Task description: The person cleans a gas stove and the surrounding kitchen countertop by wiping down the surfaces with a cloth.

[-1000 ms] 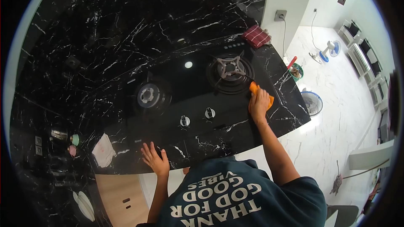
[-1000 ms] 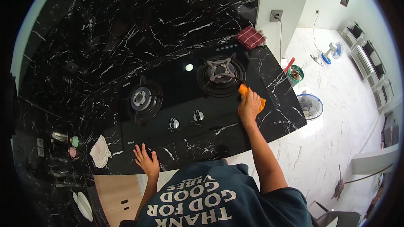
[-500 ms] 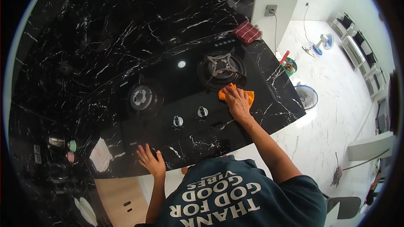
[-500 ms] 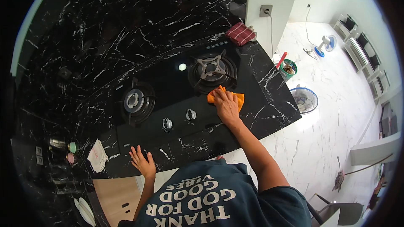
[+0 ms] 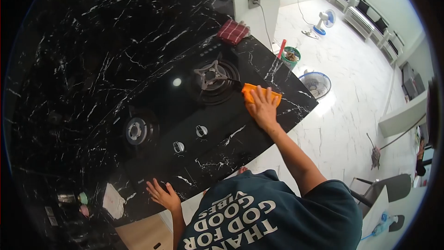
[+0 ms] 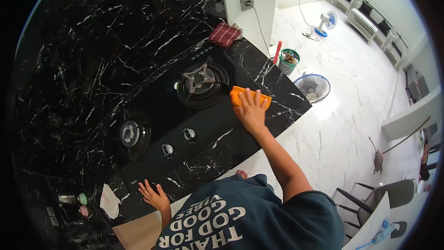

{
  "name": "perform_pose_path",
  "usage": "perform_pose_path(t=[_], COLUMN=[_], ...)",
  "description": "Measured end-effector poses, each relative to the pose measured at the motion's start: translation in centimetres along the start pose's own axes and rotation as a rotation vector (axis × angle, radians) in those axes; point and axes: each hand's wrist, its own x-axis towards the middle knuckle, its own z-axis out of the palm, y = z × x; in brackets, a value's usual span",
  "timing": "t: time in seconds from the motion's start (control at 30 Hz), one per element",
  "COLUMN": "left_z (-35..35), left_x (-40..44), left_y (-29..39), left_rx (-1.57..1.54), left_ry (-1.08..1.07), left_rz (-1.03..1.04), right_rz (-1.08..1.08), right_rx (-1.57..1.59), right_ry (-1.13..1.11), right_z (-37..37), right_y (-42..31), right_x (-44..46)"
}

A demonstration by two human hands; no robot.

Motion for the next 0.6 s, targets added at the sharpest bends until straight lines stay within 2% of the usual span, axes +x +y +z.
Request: perform_pose_path(t=[0.03, 0.07, 0.13, 0.17, 0.23, 0.27, 0.33, 0.37, 0.4, 0.47, 0.5, 0.57, 0.6], left_z=[0.1, 0.1, 0.5, 0.8, 1.0, 1.0, 0.8, 0.7, 0.6, 0.7, 0.7, 0.7, 0.7], left_x=[0.0, 0.0, 0.0, 0.1, 0.2, 0.1, 0.1, 0.1, 0.1, 0.1, 0.1, 0.1, 0.1], left_y=[-0.1, -0.2, -0.9, -1.2, -1.4, -1.5, -1.2, -1.1, -1.1, -0.9, -0.9, -0.9, -0.8], left_rx=[0.01, 0.022, 0.028, 0.034, 0.032, 0.033, 0.05, 0.063, 0.062, 0.041, 0.038, 0.069, 0.068], left_ry=[0.003, 0.007, 0.011, 0.024, 0.025, 0.027, 0.013, 0.004, 0.003, 0.026, 0.028, 0.014, 0.019], left_rz=[-0.006, -0.01, 0.021, 0.035, 0.044, 0.043, 0.026, 0.01, 0.011, 0.025, 0.025, 0.009, 0.009], right_rz=[0.005, -0.118, -0.284, -0.386, -0.376, -0.36, -0.165, -0.023, 0.149, 0.388, 0.488, 0.419, 0.257], right_rx=[0.011, 0.019, 0.126, 0.184, 0.124, 0.142, -0.137, -0.085, -0.171, -0.085, -0.135, -0.109, -0.113], right_ry=[-0.018, -0.009, -0.187, -0.204, -0.244, -0.082, 0.084, 0.074, 0.031, 0.062, 0.016, 0.011, -0.006], right_z=[-0.2, 1.5, -0.6, -0.6, -2.0, -1.8, -0.7, -0.7, -2.4, -2.6, -2.9, -1.2, -0.4], right_y=[-1.2, -1.5, -3.1, -1.9, 1.8, 5.0, 12.4, 16.1, 17.6, 18.8, 17.1, 14.1, 11.8], right_x=[-0.7, -2.1, -5.2, -6.7, -7.9, -8.3, -7.7, -7.0, -6.1, -4.2, -3.2, -2.8, -3.3])
